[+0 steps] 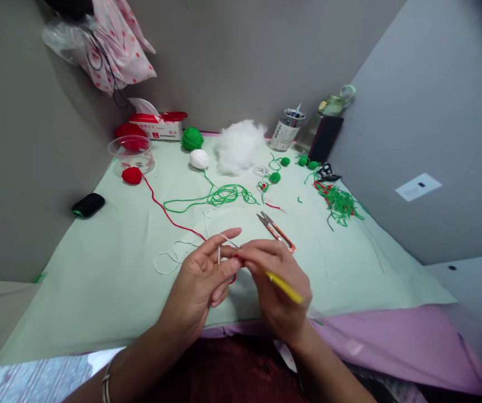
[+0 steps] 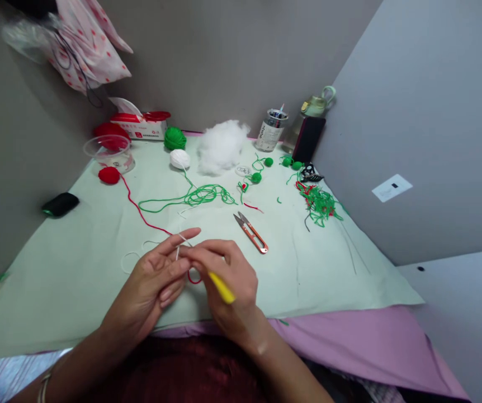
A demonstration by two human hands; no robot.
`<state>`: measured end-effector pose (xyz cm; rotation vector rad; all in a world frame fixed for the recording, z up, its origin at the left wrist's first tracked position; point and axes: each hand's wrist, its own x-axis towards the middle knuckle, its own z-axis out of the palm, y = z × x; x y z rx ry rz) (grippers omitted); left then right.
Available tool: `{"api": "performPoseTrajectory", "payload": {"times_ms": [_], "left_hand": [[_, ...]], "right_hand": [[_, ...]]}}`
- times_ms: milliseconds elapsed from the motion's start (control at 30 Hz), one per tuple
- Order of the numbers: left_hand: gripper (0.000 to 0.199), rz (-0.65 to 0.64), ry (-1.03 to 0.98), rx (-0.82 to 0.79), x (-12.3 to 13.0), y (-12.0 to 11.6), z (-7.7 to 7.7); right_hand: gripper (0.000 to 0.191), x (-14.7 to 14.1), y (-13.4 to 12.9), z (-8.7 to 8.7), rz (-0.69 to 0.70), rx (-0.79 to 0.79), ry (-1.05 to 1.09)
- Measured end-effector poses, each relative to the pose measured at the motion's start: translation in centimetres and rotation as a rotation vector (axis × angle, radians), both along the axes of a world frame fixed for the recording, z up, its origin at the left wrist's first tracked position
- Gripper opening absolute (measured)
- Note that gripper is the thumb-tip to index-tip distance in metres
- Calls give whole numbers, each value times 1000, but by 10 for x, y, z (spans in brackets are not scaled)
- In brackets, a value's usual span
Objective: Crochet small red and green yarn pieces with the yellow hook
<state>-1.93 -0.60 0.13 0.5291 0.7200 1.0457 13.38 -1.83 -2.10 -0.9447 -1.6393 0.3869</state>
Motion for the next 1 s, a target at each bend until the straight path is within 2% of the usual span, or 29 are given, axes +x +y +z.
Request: {"api": "performPoseTrajectory", "payload": {"times_ms": [67, 167, 233, 300, 400, 567, 633, 700, 800, 867, 933, 1000], "left_hand": [[42, -48, -75, -53, -2, 2, 0], [35, -34, -121, -107, -5, 6, 2], [37, -1, -90, -81, -5, 6, 2], [42, 5, -35, -22, -4, 4, 1], [45, 0, 37, 35, -2, 2, 0], [40, -9, 79, 28, -5, 3, 2], [42, 4, 94, 35, -5, 3, 3], [45, 48, 131, 61, -4, 1, 3], [53, 124, 155, 82, -1, -2, 1], [58, 85, 92, 34, 0, -2, -1], [55, -3, -2, -44, -2, 0, -1], [50, -43, -59, -87, -4, 3, 0]], "right_hand": [[36, 3, -1, -2, -14, 52, -41], [27, 6, 1, 1, -7, -69, 203], [24, 5, 4, 4, 54, -188, 378], [20, 3, 6, 7, 109, -235, 399], [17, 1, 8, 6, 112, -265, 361], [22, 6, 8, 4, 222, -376, 574], [24, 8, 5, 6, 206, -349, 523], [24, 8, 1, 6, 137, -256, 351], [25, 6, -3, 2, 39, 13, -24], [29, 5, -4, -2, -34, 170, -198], [30, 4, -3, -4, -79, 191, -202], [28, 4, 0, -1, -50, 92, -22]]}}
